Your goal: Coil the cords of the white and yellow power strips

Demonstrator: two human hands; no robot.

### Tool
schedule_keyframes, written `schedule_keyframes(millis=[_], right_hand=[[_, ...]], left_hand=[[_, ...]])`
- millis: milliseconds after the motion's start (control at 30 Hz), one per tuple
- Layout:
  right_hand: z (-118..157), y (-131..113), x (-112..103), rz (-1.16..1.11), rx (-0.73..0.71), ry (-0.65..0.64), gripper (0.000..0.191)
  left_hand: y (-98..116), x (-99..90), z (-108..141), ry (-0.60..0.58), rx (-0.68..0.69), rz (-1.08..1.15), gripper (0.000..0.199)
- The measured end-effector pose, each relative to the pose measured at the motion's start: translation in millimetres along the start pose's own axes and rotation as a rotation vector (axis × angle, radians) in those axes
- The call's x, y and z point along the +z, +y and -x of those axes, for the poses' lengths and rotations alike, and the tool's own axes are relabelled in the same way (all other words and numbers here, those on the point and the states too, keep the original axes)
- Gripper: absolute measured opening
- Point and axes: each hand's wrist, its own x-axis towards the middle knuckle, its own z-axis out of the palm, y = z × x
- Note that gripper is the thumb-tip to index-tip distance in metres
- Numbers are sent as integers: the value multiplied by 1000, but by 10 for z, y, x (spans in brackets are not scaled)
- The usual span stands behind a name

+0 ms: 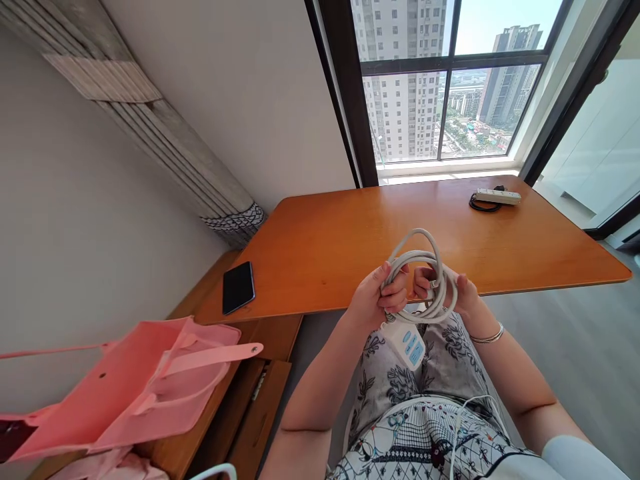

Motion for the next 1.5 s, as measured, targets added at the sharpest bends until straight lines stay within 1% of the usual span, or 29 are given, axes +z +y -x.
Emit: schedule_keyframes(millis=[100,200,233,333,467,533,667,733,833,933,1033,1133,1233,1333,1433,1500], right_hand=[[18,126,-20,14,-24,29,73],[96,221,-114,131,-3,81,75],[127,229,-150,182,13,103,73],[192,152,-226,344,46,153,64],[162,-57,-196,495,58,140,65],[126,-115,-139,467,74,140,67],[79,-97,-10,239,111,163,76],[74,-59,30,208,133,222,75],[79,-5,42,252,157,348,66],[85,14,26,222,168,407,62],[83,-36,33,119,188,402,55],[68,-128,73,26,212,358,50],[32,-181,111,8,216,313,59],[-9,-172,124,47,261,319,71],[-33,-150,122,77,292,354,71],[-35,-148,119,105,285,367,70]], left_hand=[[74,15,29,31,18,37,30],[142,42,73,53,48,27,29],[158,49,87,63,55,17,29],[178,59,113,104,64,-12,30],[155,62,83,162,73,-14,31],[132,61,52,173,64,-22,30],[92,51,18,141,42,-58,31],[83,49,26,122,42,-71,31],[71,53,41,88,40,-84,30],[50,55,32,66,31,-74,31],[25,41,2,87,15,-59,31],[3,21,-19,109,4,-65,31],[-20,10,-17,106,-20,-85,33],[-48,10,-7,102,-38,-113,34],[-68,9,-6,98,-41,-122,35],[-73,4,-12,103,-47,-114,34]])
